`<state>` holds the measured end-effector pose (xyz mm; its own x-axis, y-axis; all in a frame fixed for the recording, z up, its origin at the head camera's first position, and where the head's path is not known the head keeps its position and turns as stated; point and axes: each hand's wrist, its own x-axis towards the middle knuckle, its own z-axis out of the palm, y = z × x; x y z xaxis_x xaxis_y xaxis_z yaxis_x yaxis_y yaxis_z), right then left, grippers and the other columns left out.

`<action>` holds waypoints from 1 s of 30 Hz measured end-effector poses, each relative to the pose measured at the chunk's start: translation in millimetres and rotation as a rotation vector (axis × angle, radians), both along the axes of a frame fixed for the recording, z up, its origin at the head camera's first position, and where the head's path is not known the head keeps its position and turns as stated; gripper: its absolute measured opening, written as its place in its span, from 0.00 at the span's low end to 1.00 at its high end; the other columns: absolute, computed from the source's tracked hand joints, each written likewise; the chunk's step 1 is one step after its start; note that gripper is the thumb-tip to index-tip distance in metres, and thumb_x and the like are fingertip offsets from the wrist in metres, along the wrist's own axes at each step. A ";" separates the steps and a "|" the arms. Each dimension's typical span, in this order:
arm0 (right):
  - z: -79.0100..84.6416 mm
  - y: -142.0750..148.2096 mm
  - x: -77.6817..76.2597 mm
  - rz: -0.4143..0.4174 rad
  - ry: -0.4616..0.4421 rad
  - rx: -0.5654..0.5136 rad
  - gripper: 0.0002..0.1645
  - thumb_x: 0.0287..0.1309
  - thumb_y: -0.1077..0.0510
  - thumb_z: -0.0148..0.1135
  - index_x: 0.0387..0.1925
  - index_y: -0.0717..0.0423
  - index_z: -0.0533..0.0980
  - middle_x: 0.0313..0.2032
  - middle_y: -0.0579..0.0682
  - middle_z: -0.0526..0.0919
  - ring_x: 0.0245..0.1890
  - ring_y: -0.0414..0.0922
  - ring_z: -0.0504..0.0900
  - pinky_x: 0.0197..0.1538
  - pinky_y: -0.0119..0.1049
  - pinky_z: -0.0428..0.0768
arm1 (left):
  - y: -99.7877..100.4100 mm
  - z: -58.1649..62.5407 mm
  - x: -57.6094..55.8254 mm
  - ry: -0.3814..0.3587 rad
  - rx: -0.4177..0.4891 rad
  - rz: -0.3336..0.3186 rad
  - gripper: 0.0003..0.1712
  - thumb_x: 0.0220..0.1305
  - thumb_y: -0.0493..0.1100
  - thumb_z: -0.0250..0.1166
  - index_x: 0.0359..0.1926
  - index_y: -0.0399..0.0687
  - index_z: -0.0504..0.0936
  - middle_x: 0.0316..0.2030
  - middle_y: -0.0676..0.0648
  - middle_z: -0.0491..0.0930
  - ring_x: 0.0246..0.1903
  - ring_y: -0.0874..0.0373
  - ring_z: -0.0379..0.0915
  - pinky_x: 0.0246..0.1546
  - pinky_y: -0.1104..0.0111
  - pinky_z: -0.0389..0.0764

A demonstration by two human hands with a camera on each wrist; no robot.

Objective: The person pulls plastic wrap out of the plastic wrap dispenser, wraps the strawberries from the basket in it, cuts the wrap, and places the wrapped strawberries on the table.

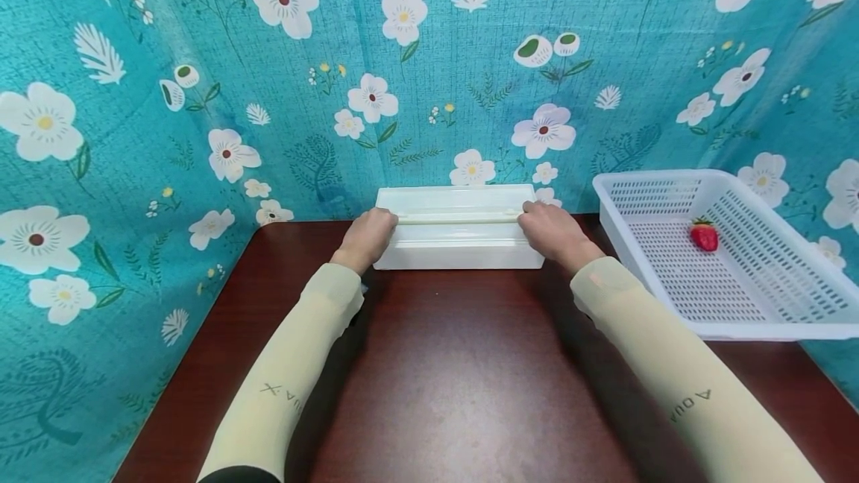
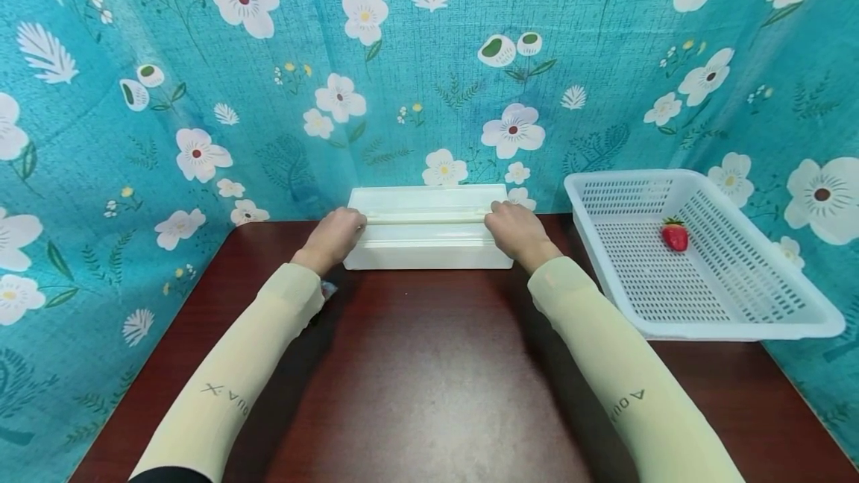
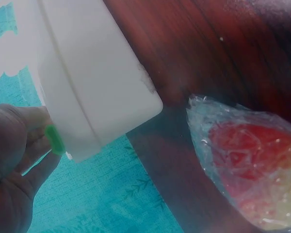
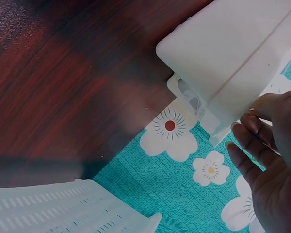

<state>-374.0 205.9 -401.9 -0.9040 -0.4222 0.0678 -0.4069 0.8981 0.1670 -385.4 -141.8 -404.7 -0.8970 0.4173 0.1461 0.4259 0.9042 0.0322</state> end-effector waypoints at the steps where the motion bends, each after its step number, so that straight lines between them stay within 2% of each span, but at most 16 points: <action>1: -0.1 1.0 0.5 0.005 0.004 -0.006 0.08 0.67 0.67 0.66 0.45 0.66 0.84 0.38 0.61 0.82 0.35 0.54 0.81 0.45 0.50 0.86 | -0.4 -0.2 0.3 -0.006 0.003 0.003 0.11 0.75 0.30 0.59 0.38 0.40 0.87 0.34 0.40 0.85 0.35 0.50 0.83 0.39 0.60 0.84; 6: -0.9 5.5 3.1 0.006 0.003 -0.078 0.09 0.67 0.67 0.64 0.46 0.66 0.84 0.40 0.61 0.85 0.38 0.56 0.82 0.47 0.52 0.86 | -2.4 0.1 1.8 -0.026 0.015 -0.008 0.09 0.77 0.33 0.58 0.39 0.41 0.83 0.34 0.39 0.85 0.34 0.50 0.82 0.38 0.59 0.82; 13: -2.6 4.8 6.6 -0.011 0.008 -0.171 0.12 0.71 0.65 0.58 0.44 0.64 0.87 0.38 0.62 0.89 0.36 0.56 0.84 0.50 0.53 0.86 | -5.0 1.5 5.0 -0.028 0.030 -0.002 0.09 0.78 0.35 0.59 0.39 0.41 0.84 0.34 0.39 0.85 0.35 0.49 0.83 0.40 0.59 0.83; 16: -5.4 4.9 8.6 -0.001 0.034 -0.162 0.12 0.71 0.65 0.59 0.43 0.65 0.87 0.36 0.61 0.90 0.39 0.57 0.87 0.62 0.56 0.81 | -4.7 -0.4 6.3 -0.032 0.045 -0.004 0.09 0.78 0.35 0.58 0.39 0.40 0.83 0.33 0.39 0.84 0.37 0.48 0.83 0.41 0.58 0.83; 20: -9.6 5.0 10.8 0.007 0.047 -0.149 0.12 0.71 0.65 0.59 0.43 0.66 0.87 0.33 0.60 0.90 0.44 0.59 0.89 0.75 0.62 0.65 | -4.5 -4.2 8.4 -0.029 0.065 -0.003 0.10 0.79 0.36 0.57 0.39 0.41 0.83 0.33 0.39 0.85 0.38 0.47 0.84 0.42 0.58 0.84; 25: -12.5 4.5 12.2 -0.008 0.063 -0.148 0.14 0.70 0.67 0.56 0.36 0.64 0.87 0.28 0.58 0.89 0.42 0.58 0.89 0.77 0.67 0.59 | -6.5 -7.9 11.6 -0.009 0.097 -0.005 0.10 0.79 0.37 0.58 0.39 0.41 0.83 0.32 0.40 0.85 0.36 0.48 0.84 0.40 0.59 0.83; 30: -12.2 8.7 14.1 0.024 0.105 -0.155 0.16 0.66 0.71 0.56 0.25 0.60 0.84 0.22 0.56 0.85 0.37 0.57 0.88 0.75 0.68 0.61 | -8.3 -5.1 15.7 0.010 0.108 -0.022 0.13 0.78 0.35 0.58 0.32 0.43 0.80 0.27 0.42 0.81 0.29 0.52 0.77 0.33 0.61 0.76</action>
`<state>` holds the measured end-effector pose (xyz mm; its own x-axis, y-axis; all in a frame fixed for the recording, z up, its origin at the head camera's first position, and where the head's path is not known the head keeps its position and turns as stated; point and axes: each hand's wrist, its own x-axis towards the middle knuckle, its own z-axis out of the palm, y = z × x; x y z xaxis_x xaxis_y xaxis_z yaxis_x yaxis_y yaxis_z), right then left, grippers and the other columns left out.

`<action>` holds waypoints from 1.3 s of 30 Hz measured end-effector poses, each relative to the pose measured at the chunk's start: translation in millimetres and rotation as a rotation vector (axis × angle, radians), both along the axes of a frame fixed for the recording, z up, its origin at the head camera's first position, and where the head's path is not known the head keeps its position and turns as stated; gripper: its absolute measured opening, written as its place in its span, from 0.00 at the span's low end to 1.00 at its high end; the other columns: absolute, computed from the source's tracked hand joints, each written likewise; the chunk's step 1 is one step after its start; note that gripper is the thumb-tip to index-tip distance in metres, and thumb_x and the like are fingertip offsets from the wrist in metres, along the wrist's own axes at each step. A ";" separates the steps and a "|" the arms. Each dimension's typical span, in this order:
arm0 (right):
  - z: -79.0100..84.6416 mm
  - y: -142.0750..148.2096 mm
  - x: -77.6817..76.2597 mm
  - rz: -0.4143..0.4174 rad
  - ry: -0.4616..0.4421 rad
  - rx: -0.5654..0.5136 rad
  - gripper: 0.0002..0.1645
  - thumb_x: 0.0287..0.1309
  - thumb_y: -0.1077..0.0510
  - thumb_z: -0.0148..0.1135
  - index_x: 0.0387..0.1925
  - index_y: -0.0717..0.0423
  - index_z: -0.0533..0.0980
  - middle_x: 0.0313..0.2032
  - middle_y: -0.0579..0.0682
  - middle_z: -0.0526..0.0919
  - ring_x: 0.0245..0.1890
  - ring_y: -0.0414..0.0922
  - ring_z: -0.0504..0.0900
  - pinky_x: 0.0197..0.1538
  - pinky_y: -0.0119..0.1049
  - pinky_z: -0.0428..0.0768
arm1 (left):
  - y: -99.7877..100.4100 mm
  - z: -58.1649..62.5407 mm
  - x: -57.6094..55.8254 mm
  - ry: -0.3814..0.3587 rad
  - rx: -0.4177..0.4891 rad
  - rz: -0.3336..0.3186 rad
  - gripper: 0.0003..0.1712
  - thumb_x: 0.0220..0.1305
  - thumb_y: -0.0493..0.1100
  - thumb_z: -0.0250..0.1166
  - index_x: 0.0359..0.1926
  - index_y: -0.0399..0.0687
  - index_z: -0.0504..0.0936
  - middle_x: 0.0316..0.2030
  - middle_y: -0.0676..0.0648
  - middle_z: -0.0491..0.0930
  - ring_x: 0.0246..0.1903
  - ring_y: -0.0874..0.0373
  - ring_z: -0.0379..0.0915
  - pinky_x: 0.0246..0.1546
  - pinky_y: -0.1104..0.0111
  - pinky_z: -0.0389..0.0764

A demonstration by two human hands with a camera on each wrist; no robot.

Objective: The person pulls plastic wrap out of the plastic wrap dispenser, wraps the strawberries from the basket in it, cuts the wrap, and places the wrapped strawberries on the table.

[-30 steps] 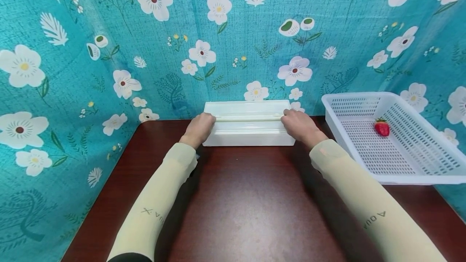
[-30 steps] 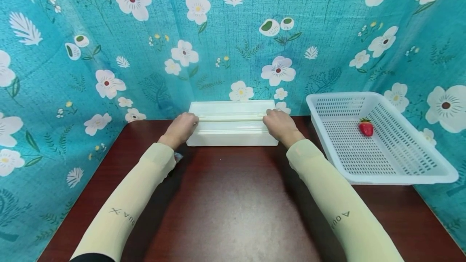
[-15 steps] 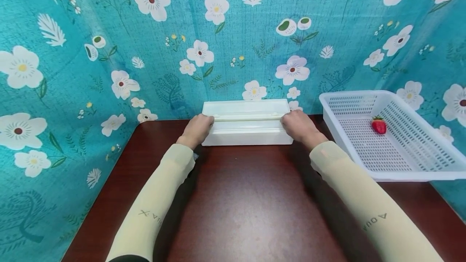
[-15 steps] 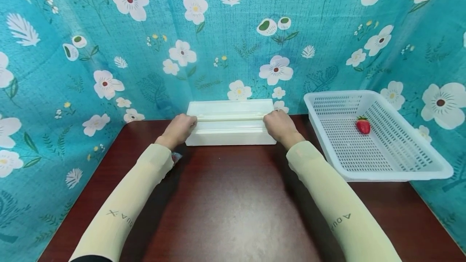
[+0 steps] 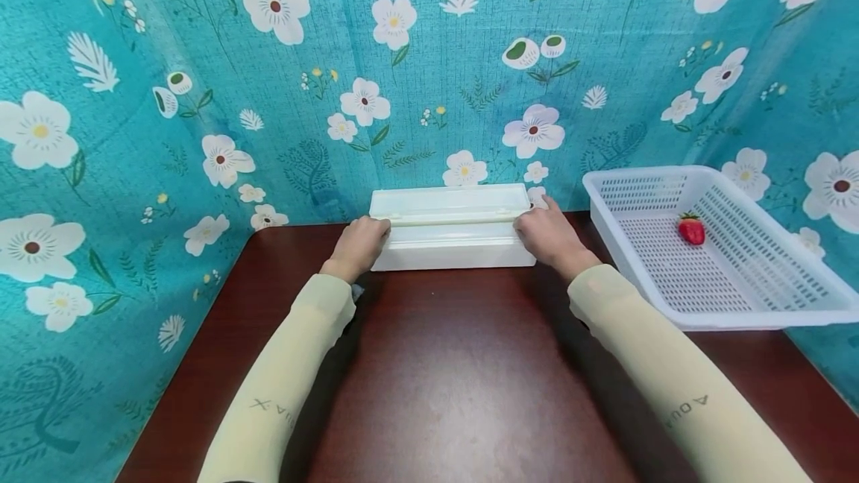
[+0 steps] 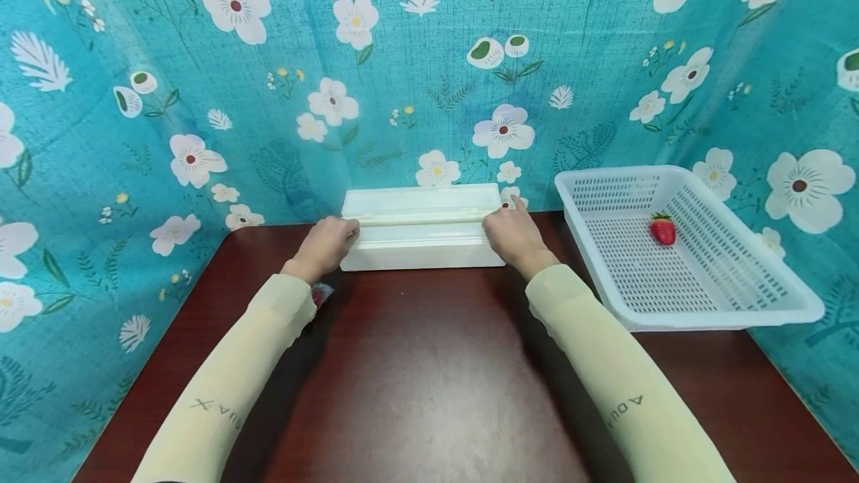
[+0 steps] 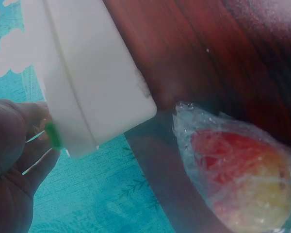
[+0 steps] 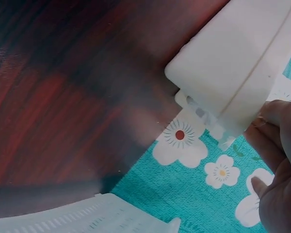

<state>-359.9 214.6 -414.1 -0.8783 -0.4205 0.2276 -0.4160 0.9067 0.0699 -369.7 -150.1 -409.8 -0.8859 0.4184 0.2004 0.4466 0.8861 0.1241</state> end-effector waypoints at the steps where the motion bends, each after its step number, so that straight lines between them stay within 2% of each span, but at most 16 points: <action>1: 0.2 0.7 0.8 0.011 0.009 -0.002 0.16 0.66 0.71 0.56 0.25 0.60 0.83 0.22 0.56 0.84 0.36 0.57 0.88 0.74 0.68 0.63 | -0.5 0.8 1.1 0.001 0.000 -0.002 0.13 0.78 0.35 0.57 0.31 0.44 0.79 0.26 0.43 0.80 0.28 0.52 0.75 0.32 0.62 0.75; 4: 0.5 2.3 3.9 0.037 0.015 -0.014 0.16 0.64 0.72 0.56 0.23 0.59 0.82 0.20 0.54 0.82 0.34 0.56 0.87 0.73 0.66 0.66 | -1.5 2.5 4.0 -0.003 0.000 -0.004 0.14 0.78 0.35 0.57 0.30 0.45 0.78 0.24 0.44 0.78 0.26 0.54 0.71 0.31 0.62 0.72; 7: 1.9 2.6 6.1 0.053 0.018 -0.020 0.18 0.64 0.73 0.56 0.21 0.58 0.80 0.18 0.52 0.79 0.31 0.54 0.86 0.69 0.63 0.72 | -1.6 4.0 5.8 -0.009 -0.007 -0.002 0.14 0.78 0.36 0.58 0.30 0.45 0.78 0.25 0.44 0.79 0.27 0.54 0.72 0.32 0.62 0.73; 10: 4.3 3.3 8.4 0.042 -0.010 -0.066 0.21 0.64 0.73 0.55 0.18 0.55 0.76 0.16 0.50 0.75 0.26 0.51 0.80 0.51 0.52 0.81 | -1.7 6.1 7.7 -0.011 -0.017 -0.003 0.13 0.78 0.36 0.59 0.31 0.45 0.78 0.26 0.44 0.80 0.28 0.53 0.73 0.33 0.62 0.74; 12: 5.7 3.6 10.3 0.019 -0.051 -0.101 0.22 0.65 0.72 0.54 0.17 0.54 0.75 0.16 0.50 0.73 0.24 0.49 0.75 0.38 0.45 0.78 | -1.5 7.1 9.4 -0.016 -0.024 -0.003 0.12 0.78 0.37 0.59 0.32 0.45 0.79 0.28 0.43 0.81 0.29 0.53 0.75 0.33 0.61 0.75; 14: 7.6 3.5 13.0 -0.010 -0.097 -0.133 0.22 0.67 0.72 0.54 0.17 0.53 0.74 0.17 0.50 0.71 0.23 0.48 0.71 0.32 0.41 0.72 | -1.7 7.9 11.0 -0.022 -0.033 -0.003 0.11 0.78 0.37 0.59 0.33 0.45 0.79 0.29 0.43 0.82 0.30 0.53 0.76 0.34 0.61 0.75; 20: 11.3 3.3 17.6 -0.034 -0.151 -0.164 0.18 0.70 0.68 0.57 0.22 0.55 0.80 0.17 0.49 0.72 0.23 0.48 0.73 0.33 0.39 0.72 | -3.7 9.0 15.4 -0.007 -0.042 -0.007 0.11 0.78 0.38 0.60 0.35 0.45 0.81 0.31 0.42 0.84 0.30 0.53 0.77 0.34 0.62 0.77; 25: 12.2 4.4 19.7 -0.027 -0.150 -0.154 0.16 0.70 0.67 0.57 0.26 0.57 0.82 0.18 0.49 0.74 0.24 0.48 0.73 0.33 0.40 0.72 | -7.4 9.7 19.7 0.010 -0.043 -0.025 0.13 0.78 0.39 0.60 0.32 0.46 0.79 0.28 0.43 0.83 0.28 0.54 0.76 0.33 0.62 0.75; 39: 16.1 8.1 24.1 0.017 -0.114 -0.102 0.17 0.71 0.67 0.57 0.25 0.57 0.82 0.18 0.49 0.75 0.25 0.48 0.74 0.33 0.42 0.73 | -11.1 12.3 25.5 0.042 -0.034 -0.062 0.14 0.78 0.39 0.60 0.30 0.46 0.77 0.23 0.44 0.78 0.25 0.54 0.75 0.30 0.62 0.74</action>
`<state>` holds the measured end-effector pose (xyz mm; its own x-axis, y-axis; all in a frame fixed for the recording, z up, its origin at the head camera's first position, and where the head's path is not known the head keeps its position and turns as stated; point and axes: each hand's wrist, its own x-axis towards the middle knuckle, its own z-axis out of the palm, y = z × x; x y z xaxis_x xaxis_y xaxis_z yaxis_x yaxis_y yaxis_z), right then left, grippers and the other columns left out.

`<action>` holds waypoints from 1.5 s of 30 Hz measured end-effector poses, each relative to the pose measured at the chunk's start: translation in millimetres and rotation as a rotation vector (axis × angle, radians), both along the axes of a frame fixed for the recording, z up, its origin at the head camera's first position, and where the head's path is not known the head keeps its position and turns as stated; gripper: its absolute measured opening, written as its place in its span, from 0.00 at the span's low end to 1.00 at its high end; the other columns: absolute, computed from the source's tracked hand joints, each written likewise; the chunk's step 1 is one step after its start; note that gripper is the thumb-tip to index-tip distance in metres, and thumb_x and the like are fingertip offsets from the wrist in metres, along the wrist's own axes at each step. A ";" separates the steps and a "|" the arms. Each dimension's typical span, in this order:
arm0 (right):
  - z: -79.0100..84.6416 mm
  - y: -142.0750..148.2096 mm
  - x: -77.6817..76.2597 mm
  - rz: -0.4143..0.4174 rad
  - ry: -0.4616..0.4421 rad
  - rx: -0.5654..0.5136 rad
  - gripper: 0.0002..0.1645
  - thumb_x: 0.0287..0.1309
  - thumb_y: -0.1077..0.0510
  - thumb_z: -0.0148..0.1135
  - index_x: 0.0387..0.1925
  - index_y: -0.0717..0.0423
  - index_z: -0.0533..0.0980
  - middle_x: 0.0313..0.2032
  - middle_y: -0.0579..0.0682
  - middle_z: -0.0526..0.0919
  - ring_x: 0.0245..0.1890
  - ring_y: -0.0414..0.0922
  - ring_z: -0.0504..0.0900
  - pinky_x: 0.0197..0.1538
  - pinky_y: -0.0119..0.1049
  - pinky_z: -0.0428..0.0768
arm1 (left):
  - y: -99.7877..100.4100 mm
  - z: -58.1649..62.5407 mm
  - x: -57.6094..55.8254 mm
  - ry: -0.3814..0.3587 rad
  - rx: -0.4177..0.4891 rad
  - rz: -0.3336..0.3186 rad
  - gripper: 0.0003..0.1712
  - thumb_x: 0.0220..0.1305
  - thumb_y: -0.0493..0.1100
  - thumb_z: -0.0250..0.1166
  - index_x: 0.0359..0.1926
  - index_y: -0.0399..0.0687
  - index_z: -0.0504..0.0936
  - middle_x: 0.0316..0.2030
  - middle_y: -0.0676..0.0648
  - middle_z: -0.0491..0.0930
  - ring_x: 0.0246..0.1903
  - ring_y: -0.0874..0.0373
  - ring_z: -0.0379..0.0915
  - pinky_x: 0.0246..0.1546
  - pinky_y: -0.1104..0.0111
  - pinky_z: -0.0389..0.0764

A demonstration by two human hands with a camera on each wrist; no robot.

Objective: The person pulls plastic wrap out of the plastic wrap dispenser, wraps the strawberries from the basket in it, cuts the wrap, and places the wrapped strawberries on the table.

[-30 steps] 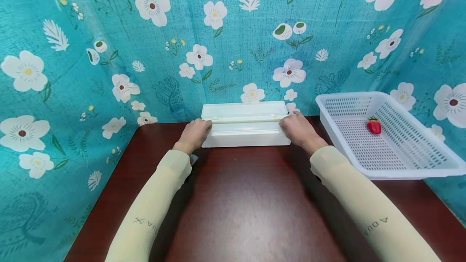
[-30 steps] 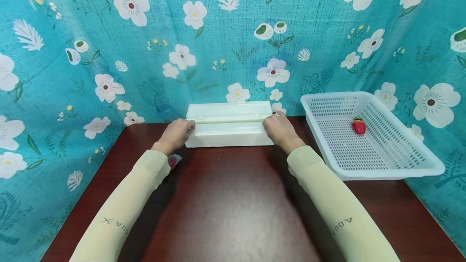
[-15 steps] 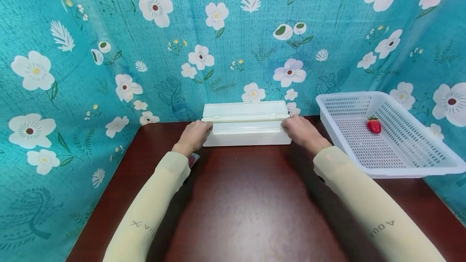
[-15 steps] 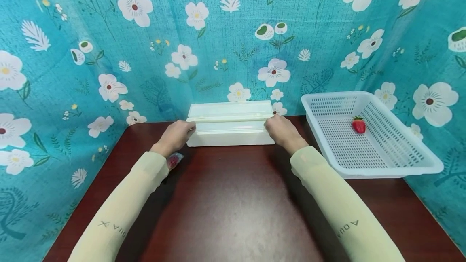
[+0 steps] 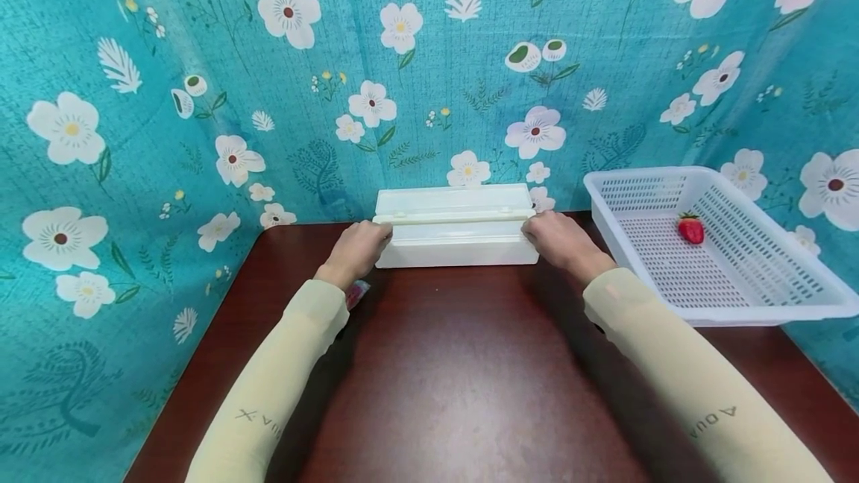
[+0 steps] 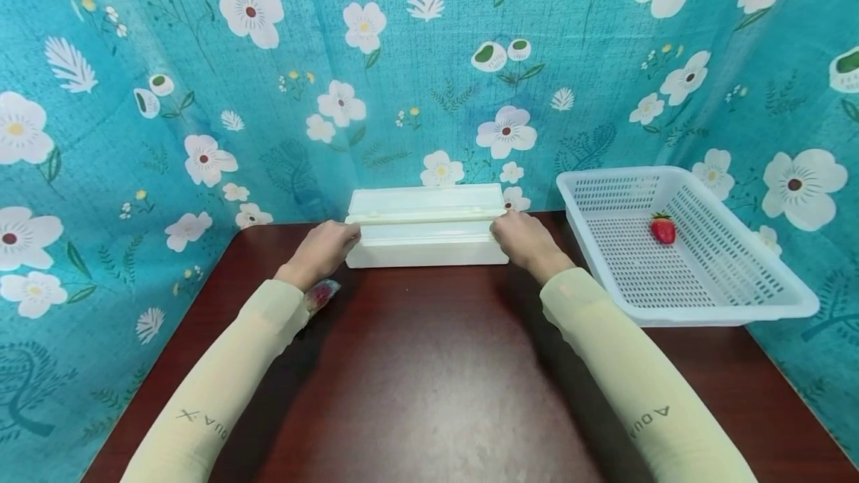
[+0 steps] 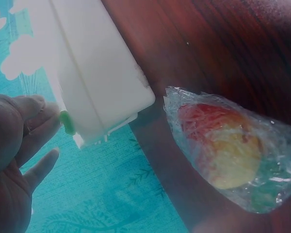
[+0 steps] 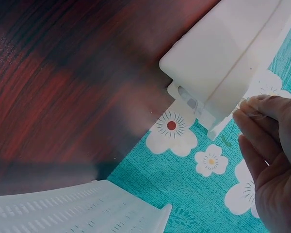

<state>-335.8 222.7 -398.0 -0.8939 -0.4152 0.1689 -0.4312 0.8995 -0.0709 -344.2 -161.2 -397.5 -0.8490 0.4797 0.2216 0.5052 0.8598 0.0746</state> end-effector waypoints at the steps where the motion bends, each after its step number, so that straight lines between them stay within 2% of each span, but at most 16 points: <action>1: 0.5 0.4 0.1 0.001 0.000 0.007 0.17 0.71 0.67 0.57 0.25 0.57 0.82 0.19 0.49 0.76 0.25 0.49 0.74 0.34 0.42 0.73 | 0.1 0.4 0.1 0.001 0.001 -0.001 0.14 0.78 0.39 0.60 0.30 0.46 0.77 0.23 0.44 0.79 0.25 0.54 0.75 0.30 0.62 0.75; 7: 2.5 1.4 -0.1 -0.004 -0.019 0.027 0.13 0.70 0.67 0.58 0.30 0.58 0.84 0.22 0.50 0.80 0.27 0.49 0.76 0.36 0.43 0.76 | 0.8 2.2 1.3 0.012 -0.002 -0.005 0.13 0.77 0.38 0.61 0.30 0.47 0.77 0.24 0.45 0.79 0.26 0.53 0.76 0.31 0.62 0.76; 17: 5.6 2.4 4.4 0.008 -0.030 0.029 0.11 0.70 0.67 0.59 0.33 0.59 0.85 0.25 0.51 0.82 0.28 0.49 0.77 0.37 0.44 0.78 | 0.4 3.2 3.8 0.017 -0.011 -0.019 0.12 0.76 0.36 0.61 0.31 0.47 0.77 0.24 0.46 0.79 0.26 0.54 0.77 0.31 0.63 0.76; 25: 5.3 3.7 6.2 0.018 -0.014 0.030 0.12 0.71 0.67 0.58 0.30 0.58 0.83 0.22 0.50 0.78 0.27 0.48 0.75 0.36 0.43 0.76 | 0.0 4.1 5.6 0.023 -0.008 -0.020 0.11 0.77 0.38 0.61 0.33 0.46 0.78 0.24 0.45 0.80 0.27 0.54 0.78 0.32 0.63 0.78; 38: 4.9 3.2 7.8 0.022 -0.033 0.025 0.11 0.71 0.66 0.59 0.31 0.58 0.83 0.22 0.48 0.77 0.26 0.47 0.74 0.35 0.41 0.75 | -1.2 2.4 8.3 -0.023 0.025 -0.008 0.10 0.78 0.37 0.60 0.35 0.44 0.80 0.23 0.47 0.77 0.25 0.56 0.74 0.30 0.65 0.74; 45: 4.0 2.6 7.5 0.021 -0.019 0.029 0.11 0.71 0.65 0.59 0.33 0.58 0.84 0.23 0.49 0.79 0.27 0.47 0.75 0.36 0.41 0.76 | -1.6 3.1 9.0 -0.053 0.053 0.001 0.06 0.77 0.36 0.61 0.39 0.42 0.83 0.27 0.46 0.81 0.28 0.55 0.75 0.32 0.64 0.78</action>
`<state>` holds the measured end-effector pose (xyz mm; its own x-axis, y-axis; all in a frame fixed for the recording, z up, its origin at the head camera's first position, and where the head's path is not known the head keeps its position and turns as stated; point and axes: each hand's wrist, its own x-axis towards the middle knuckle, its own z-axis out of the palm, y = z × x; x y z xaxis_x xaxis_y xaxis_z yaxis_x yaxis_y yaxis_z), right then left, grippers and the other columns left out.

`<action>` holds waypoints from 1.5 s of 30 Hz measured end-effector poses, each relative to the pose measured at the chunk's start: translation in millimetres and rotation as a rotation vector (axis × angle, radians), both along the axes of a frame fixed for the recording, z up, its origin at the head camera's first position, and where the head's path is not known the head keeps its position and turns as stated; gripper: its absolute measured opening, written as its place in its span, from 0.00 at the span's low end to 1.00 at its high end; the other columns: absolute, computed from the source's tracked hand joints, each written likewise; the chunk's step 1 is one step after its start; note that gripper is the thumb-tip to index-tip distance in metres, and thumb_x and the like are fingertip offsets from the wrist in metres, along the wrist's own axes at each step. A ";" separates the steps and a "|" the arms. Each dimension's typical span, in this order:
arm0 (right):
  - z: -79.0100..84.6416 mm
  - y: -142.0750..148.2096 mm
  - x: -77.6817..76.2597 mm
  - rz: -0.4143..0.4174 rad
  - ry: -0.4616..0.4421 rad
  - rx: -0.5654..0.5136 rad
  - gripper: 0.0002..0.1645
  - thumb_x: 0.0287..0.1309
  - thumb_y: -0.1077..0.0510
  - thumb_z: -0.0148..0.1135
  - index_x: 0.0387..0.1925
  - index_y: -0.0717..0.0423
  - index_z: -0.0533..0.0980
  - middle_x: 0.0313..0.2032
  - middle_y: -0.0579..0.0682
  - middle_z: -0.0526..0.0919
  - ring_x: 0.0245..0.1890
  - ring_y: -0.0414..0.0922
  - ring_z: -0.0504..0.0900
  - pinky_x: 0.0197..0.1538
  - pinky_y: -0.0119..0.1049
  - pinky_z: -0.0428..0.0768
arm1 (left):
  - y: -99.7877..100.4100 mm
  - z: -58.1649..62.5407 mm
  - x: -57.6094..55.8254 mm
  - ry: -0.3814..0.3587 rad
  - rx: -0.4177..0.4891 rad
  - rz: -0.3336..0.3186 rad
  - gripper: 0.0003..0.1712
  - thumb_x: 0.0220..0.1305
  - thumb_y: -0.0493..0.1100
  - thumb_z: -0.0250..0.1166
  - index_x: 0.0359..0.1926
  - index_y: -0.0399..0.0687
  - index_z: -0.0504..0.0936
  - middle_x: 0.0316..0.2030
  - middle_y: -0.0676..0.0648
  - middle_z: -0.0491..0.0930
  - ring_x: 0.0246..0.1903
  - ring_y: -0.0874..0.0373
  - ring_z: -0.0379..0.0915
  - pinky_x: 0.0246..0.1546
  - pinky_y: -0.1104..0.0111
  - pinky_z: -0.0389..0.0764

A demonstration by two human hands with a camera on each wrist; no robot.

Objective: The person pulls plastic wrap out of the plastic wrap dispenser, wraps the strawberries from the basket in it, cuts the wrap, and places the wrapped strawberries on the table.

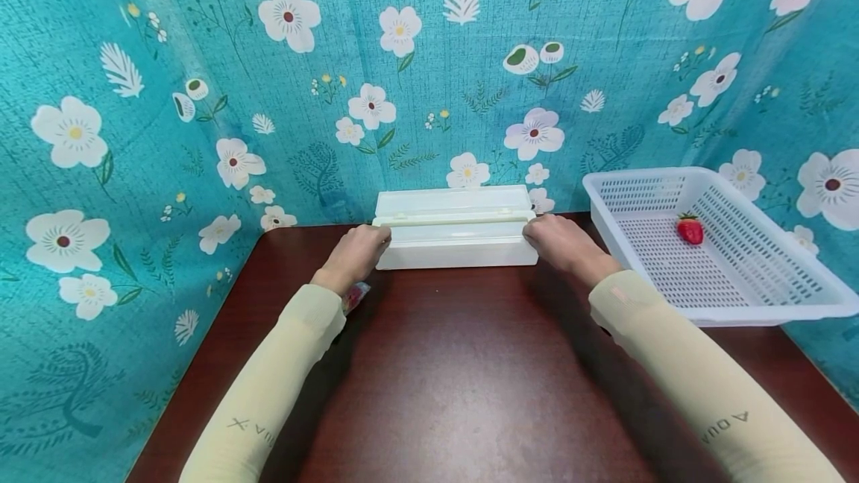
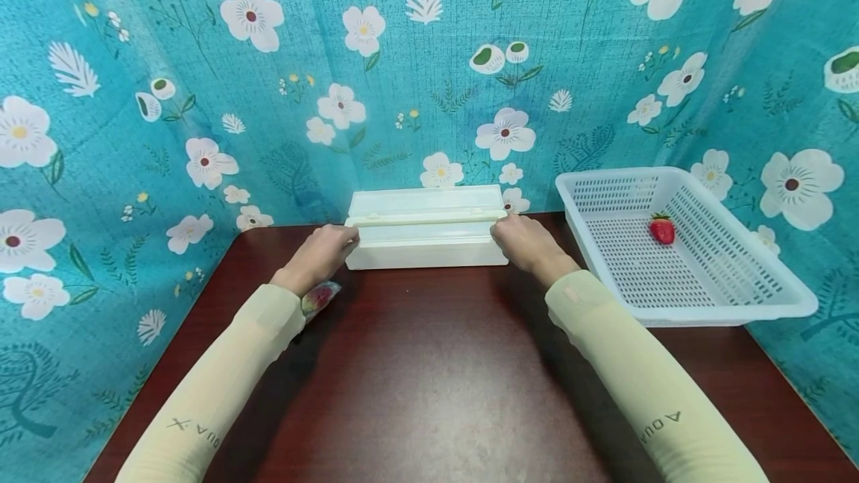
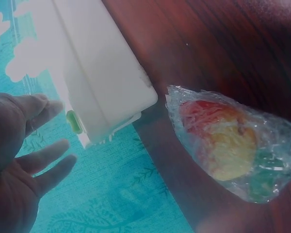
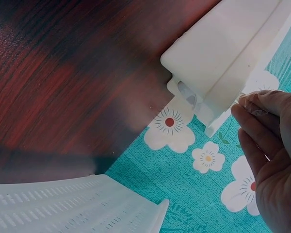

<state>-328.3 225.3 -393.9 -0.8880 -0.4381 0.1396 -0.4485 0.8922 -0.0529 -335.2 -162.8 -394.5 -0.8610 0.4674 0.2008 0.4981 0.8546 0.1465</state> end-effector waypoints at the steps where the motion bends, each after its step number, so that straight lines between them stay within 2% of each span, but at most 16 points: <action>1: 0.2 -0.2 0.0 -0.002 0.001 0.000 0.11 0.71 0.65 0.59 0.33 0.58 0.84 0.23 0.49 0.79 0.27 0.47 0.75 0.36 0.41 0.76 | -0.1 0.5 0.2 -0.003 0.005 0.003 0.07 0.77 0.36 0.61 0.39 0.42 0.83 0.28 0.46 0.81 0.28 0.55 0.75 0.32 0.64 0.78; 5: 1.5 -0.7 0.0 -0.015 0.002 -0.005 0.09 0.71 0.64 0.61 0.34 0.58 0.84 0.23 0.49 0.79 0.27 0.48 0.76 0.37 0.41 0.77 | -0.2 2.2 0.1 -0.007 0.016 0.014 0.09 0.78 0.37 0.59 0.37 0.43 0.81 0.26 0.46 0.80 0.27 0.55 0.75 0.31 0.64 0.78; 13: 3.8 -0.5 1.2 0.000 0.010 -0.015 0.10 0.73 0.64 0.59 0.35 0.58 0.84 0.25 0.51 0.82 0.27 0.48 0.77 0.37 0.42 0.78 | -0.2 3.8 -0.2 0.001 -0.031 0.033 0.11 0.82 0.41 0.54 0.38 0.45 0.76 0.27 0.47 0.78 0.28 0.53 0.78 0.31 0.62 0.80; 20: 4.0 0.8 5.2 0.011 0.021 -0.007 0.11 0.72 0.65 0.59 0.33 0.57 0.83 0.24 0.49 0.80 0.27 0.48 0.75 0.36 0.42 0.76 | -2.2 2.3 4.0 0.013 -0.073 0.013 0.07 0.80 0.40 0.58 0.42 0.44 0.80 0.31 0.45 0.82 0.30 0.54 0.81 0.32 0.62 0.82; 25: 3.9 2.8 8.8 0.043 0.048 0.017 0.14 0.71 0.66 0.58 0.27 0.55 0.80 0.22 0.47 0.76 0.24 0.46 0.71 0.32 0.40 0.72 | -2.0 4.7 11.9 -0.005 -0.064 -0.007 0.06 0.78 0.39 0.61 0.47 0.42 0.82 0.33 0.44 0.84 0.34 0.53 0.83 0.39 0.62 0.86; 29: 5.1 3.5 13.6 0.067 0.075 0.027 0.16 0.69 0.67 0.59 0.24 0.53 0.78 0.20 0.47 0.75 0.22 0.45 0.70 0.30 0.39 0.70 | -1.0 7.1 20.1 -0.012 -0.074 -0.025 0.05 0.76 0.38 0.62 0.47 0.42 0.82 0.34 0.44 0.84 0.35 0.54 0.84 0.42 0.62 0.87; 34: 6.6 3.0 21.2 0.087 0.097 0.051 0.13 0.65 0.69 0.64 0.26 0.53 0.81 0.22 0.47 0.79 0.22 0.44 0.72 0.30 0.37 0.71 | -1.3 8.6 29.4 -0.020 -0.106 -0.037 0.03 0.73 0.36 0.66 0.45 0.43 0.82 0.32 0.45 0.83 0.35 0.55 0.83 0.41 0.64 0.87; 38: 9.3 3.6 28.3 0.096 0.097 0.068 0.08 0.60 0.69 0.69 0.29 0.54 0.84 0.23 0.47 0.81 0.21 0.43 0.72 0.29 0.36 0.72 | -2.6 9.9 35.1 0.001 -0.131 -0.059 0.03 0.71 0.33 0.67 0.43 0.43 0.82 0.32 0.46 0.83 0.34 0.55 0.83 0.39 0.64 0.86; 45: 14.3 7.3 41.7 0.135 0.135 0.058 0.10 0.57 0.70 0.70 0.28 0.53 0.83 0.26 0.47 0.83 0.22 0.43 0.72 0.29 0.36 0.72 | -5.6 15.8 46.9 0.041 -0.137 -0.083 0.04 0.70 0.32 0.68 0.41 0.44 0.81 0.31 0.47 0.83 0.34 0.55 0.82 0.37 0.65 0.86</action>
<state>-286.6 232.5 -379.7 -0.7954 -0.5629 0.2247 -0.5640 0.8231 0.0657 -288.4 -168.4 -378.7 -0.8104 0.5624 0.1643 0.5714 0.8206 0.0093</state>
